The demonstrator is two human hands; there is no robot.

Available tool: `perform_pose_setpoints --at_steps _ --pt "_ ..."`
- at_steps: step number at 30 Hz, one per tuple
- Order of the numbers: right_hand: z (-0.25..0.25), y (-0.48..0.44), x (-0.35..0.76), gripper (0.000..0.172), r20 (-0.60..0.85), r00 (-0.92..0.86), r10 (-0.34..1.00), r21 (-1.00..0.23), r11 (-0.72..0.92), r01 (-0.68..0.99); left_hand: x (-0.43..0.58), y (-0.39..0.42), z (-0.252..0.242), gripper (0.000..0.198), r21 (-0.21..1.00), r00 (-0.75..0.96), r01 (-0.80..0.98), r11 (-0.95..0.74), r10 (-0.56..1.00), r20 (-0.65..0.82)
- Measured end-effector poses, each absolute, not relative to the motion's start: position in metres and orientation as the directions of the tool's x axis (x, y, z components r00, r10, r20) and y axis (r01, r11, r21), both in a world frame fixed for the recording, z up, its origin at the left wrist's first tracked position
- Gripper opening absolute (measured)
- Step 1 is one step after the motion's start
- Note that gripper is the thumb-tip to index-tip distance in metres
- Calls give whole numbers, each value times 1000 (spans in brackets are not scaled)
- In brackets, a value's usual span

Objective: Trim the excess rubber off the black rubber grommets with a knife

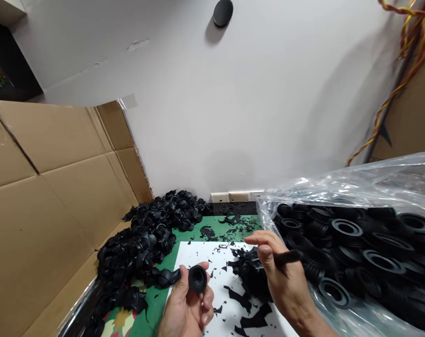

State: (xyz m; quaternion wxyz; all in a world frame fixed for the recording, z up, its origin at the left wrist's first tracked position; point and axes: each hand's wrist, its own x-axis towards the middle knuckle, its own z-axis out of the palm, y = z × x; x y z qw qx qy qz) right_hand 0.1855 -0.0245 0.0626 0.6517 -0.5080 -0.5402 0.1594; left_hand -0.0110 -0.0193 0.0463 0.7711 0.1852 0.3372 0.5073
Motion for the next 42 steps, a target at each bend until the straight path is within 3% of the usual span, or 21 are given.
perform_pose_setpoints --at_steps 3,7,14,23,27,35,39,42 --pt "67 -30 186 63 488 320 812 -867 408 285 -11 -19 40 46 607 281 -658 446 893 -352" --pt "72 -33 180 72 180 292 939 -983 185 11 -12 -19 38 45 582 309 -665 467 882 -355" --pt "59 -26 173 63 -18 96 995 -986 -2 -165 -12 -19 38 47 573 321 -663 482 875 -363" --pt "62 -34 159 62 24 -48 999 -1000 24 -10 -6 -23 55 38 667 267 -599 443 896 -356" --pt "64 -36 155 51 -32 -114 993 -998 -38 -52 -3 -24 57 40 725 237 -551 414 910 -339" --pt "69 -39 151 32 -76 -105 992 -995 -82 -56 0 -20 51 57 907 138 -385 172 982 -128" --pt "69 -39 152 25 -83 -118 989 -994 -91 -63 2 -18 56 49 971 122 -235 39 993 -10" --pt "68 -39 153 22 -101 -119 988 -991 -110 -79 2 -16 63 40 984 166 -170 49 986 -21"
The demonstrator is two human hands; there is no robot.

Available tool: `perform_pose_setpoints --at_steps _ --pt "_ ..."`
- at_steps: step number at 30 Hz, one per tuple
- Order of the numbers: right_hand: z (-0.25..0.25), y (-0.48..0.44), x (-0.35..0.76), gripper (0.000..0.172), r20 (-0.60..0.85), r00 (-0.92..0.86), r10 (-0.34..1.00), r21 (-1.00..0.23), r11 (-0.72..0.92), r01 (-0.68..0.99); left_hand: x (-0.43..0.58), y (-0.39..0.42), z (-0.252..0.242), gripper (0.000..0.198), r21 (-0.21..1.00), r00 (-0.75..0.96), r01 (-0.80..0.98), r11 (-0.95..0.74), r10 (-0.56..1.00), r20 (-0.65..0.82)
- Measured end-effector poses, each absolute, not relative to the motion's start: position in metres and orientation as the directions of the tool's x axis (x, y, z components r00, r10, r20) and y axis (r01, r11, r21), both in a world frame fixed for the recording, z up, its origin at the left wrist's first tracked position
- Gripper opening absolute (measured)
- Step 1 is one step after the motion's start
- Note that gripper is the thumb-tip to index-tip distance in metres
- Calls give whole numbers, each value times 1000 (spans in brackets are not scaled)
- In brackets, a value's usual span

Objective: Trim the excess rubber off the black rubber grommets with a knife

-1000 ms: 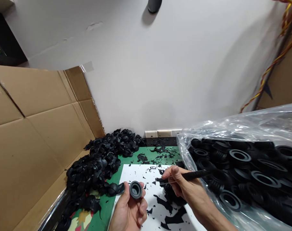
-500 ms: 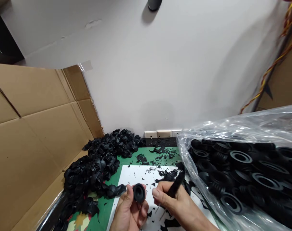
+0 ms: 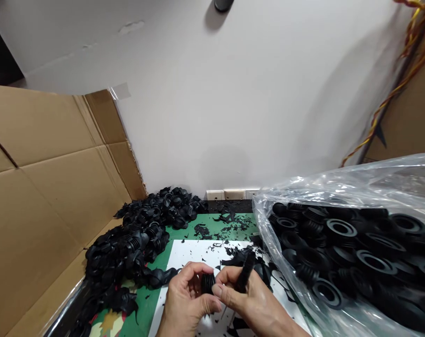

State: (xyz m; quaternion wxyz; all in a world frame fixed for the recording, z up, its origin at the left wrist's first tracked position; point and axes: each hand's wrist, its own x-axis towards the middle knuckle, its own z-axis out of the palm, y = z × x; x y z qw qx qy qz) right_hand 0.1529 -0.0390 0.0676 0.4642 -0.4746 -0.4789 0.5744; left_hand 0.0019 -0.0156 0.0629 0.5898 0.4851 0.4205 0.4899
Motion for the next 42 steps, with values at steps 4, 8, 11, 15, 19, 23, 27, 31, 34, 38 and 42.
perform_pose_setpoints --at_steps 4,8,11,15,19,23,27,31,34,38,42 --pt "66 -38 154 18 -114 -102 988 -991 -120 -59 -2 -12 62 33 996 151 -72 48 988 -36" --pt "61 -35 153 20 -149 -88 985 -983 -157 -93 -7 -10 49 31 993 111 -114 36 994 -24" --pt "58 -33 152 22 -156 -88 984 -979 -166 -119 -10 -9 44 32 991 115 -120 64 992 -50" --pt "56 -32 153 22 -170 -87 982 -977 -179 -119 -11 -10 48 31 990 137 -118 73 989 -57" --pt "56 -32 153 23 -176 -86 981 -977 -185 -106 -9 -11 55 27 991 137 -121 64 989 -48" --pt "57 -33 151 22 -169 -77 983 -983 -174 -64 -5 -13 58 19 997 92 -79 -3 996 10" --pt "62 -35 151 24 -118 -73 990 -993 -116 33 -5 -14 54 12 994 39 35 -101 994 100" --pt "64 -35 156 30 -38 -37 999 -994 -33 105 -5 -16 53 10 986 9 124 -109 994 108" --pt "62 -36 161 25 -95 36 995 -995 -93 -39 -4 -16 54 9 985 -30 161 -59 997 65" --pt "58 -38 162 32 -22 54 998 -994 -16 -111 -3 -16 53 7 981 -40 192 1 999 7" --pt "52 -39 159 26 185 9 983 -981 185 -61 -3 -16 52 6 971 -21 240 -12 1000 18"
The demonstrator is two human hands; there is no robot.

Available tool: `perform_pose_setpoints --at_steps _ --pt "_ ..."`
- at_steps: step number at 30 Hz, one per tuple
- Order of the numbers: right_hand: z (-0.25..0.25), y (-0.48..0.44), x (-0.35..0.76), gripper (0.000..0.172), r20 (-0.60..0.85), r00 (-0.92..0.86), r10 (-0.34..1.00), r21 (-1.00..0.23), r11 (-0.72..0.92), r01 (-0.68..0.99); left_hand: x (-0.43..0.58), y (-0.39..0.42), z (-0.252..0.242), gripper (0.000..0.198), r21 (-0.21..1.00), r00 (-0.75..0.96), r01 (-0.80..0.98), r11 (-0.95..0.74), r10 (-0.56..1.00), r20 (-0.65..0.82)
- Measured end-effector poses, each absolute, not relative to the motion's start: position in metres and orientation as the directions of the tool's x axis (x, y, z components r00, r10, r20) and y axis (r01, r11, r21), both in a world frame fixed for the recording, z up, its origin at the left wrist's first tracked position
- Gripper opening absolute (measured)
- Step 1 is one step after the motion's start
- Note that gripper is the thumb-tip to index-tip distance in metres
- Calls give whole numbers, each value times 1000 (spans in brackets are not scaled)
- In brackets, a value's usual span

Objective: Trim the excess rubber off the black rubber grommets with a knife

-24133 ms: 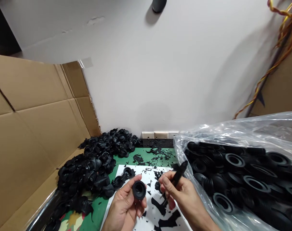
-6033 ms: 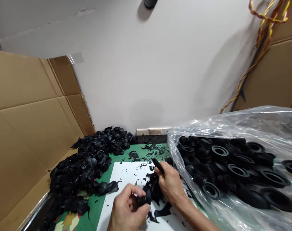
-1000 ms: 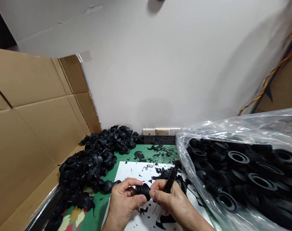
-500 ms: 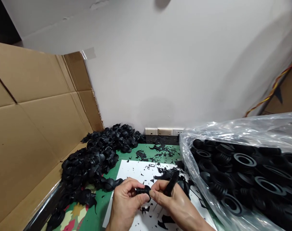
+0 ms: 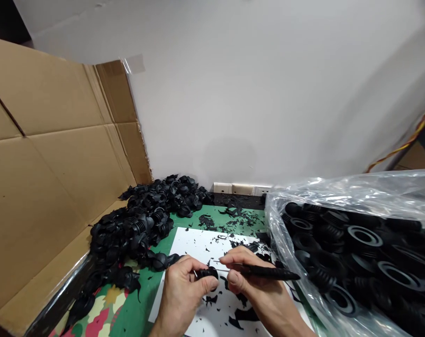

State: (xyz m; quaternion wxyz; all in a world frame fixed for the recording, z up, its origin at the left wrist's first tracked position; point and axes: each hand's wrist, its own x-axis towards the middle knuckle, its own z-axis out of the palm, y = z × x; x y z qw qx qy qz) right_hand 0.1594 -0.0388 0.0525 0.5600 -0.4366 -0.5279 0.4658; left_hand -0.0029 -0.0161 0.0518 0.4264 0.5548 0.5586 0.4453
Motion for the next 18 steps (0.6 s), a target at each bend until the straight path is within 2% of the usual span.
perform_pose_setpoints --at_steps 4,12,15,18 --pt "48 -38 157 20 234 -45 971 -972 233 -29 -4 -18 51 5 955 36 291 -59 998 51" --pt "47 -36 155 22 198 -51 979 -975 192 -112 -3 -19 51 6 926 73 364 -102 994 81" --pt "48 -39 152 19 264 -61 963 -965 263 -14 -2 -20 53 7 914 68 388 -113 993 94" --pt "46 -39 152 16 464 -81 882 -861 471 194 -2 -21 52 7 911 85 381 -155 988 132"
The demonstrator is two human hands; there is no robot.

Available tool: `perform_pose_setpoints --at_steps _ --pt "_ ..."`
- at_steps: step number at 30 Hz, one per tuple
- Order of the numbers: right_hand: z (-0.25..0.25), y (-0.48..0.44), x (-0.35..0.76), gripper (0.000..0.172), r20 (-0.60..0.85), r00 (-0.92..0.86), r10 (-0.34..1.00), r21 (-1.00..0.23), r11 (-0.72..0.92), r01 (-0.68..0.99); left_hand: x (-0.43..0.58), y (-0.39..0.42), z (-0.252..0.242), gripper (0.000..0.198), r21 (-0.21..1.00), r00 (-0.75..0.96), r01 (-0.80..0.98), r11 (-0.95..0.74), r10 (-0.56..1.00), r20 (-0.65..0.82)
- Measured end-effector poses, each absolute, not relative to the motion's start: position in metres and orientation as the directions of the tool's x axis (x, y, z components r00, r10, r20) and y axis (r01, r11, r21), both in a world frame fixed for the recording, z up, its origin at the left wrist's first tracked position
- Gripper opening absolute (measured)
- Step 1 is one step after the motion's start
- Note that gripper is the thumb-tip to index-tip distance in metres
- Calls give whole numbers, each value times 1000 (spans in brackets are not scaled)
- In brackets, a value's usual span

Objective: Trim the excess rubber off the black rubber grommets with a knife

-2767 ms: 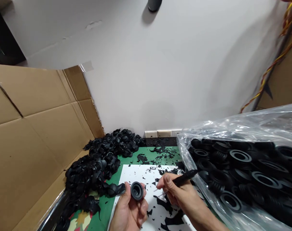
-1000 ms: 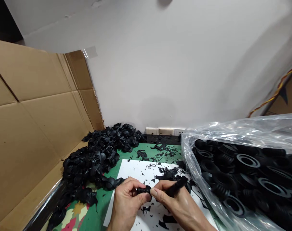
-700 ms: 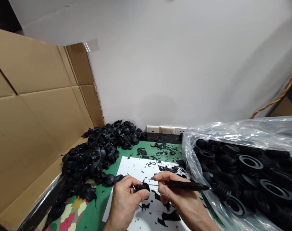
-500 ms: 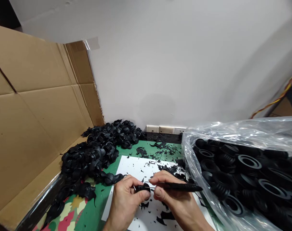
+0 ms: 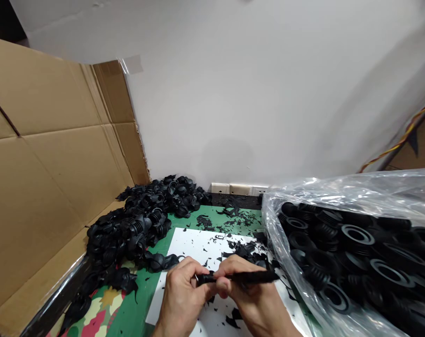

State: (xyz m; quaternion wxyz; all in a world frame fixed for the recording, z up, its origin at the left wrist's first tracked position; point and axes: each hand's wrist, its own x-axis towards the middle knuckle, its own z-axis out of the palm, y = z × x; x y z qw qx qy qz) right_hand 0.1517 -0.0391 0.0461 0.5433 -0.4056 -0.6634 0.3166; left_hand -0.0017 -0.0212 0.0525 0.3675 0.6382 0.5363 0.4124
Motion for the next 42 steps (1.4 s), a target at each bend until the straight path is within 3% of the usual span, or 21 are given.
perform_pose_setpoints --at_steps 3,4,6,10,14,17,21,24,27,30,33,39,42 --pt "40 -31 160 16 692 -49 720 -648 649 399 -2 -21 48 7 941 98 291 -172 984 149" --pt "38 -28 165 16 718 18 695 -625 634 455 -2 -21 47 8 955 89 250 -161 986 143" --pt "37 -21 174 15 659 168 733 -702 519 487 -2 -20 44 10 977 57 170 -127 991 119" --pt "42 -18 180 18 421 245 874 -895 357 267 -2 -16 43 15 990 27 87 -116 993 114" --pt "52 -25 174 28 269 195 943 -962 274 1 -3 -16 45 17 977 -14 117 -176 984 179" --pt "56 -29 171 32 154 132 979 -982 167 -91 -4 -16 47 19 977 -38 103 -189 980 194" --pt "57 -32 166 31 100 58 993 -992 104 -70 -5 -15 49 29 999 -26 -17 42 999 -43" --pt "55 -36 157 24 107 -1 994 -992 107 61 -5 -13 52 41 960 8 -141 244 969 -245" --pt "49 -39 145 19 167 -56 984 -964 175 202 -3 -13 51 45 925 46 -235 299 954 -296" --pt "45 -41 136 13 257 -74 964 -925 267 271 -3 -13 46 48 942 78 -214 261 965 -249" --pt "46 -42 133 24 263 -57 963 -925 269 270 -5 -13 42 50 974 83 -108 200 978 -192" --pt "56 -39 138 27 41 13 999 -999 41 36 -6 -17 54 46 980 129 94 -177 978 165" --pt "55 -35 142 29 2 -34 999 -995 -1 -99 -4 -18 62 28 957 152 133 -259 959 239"
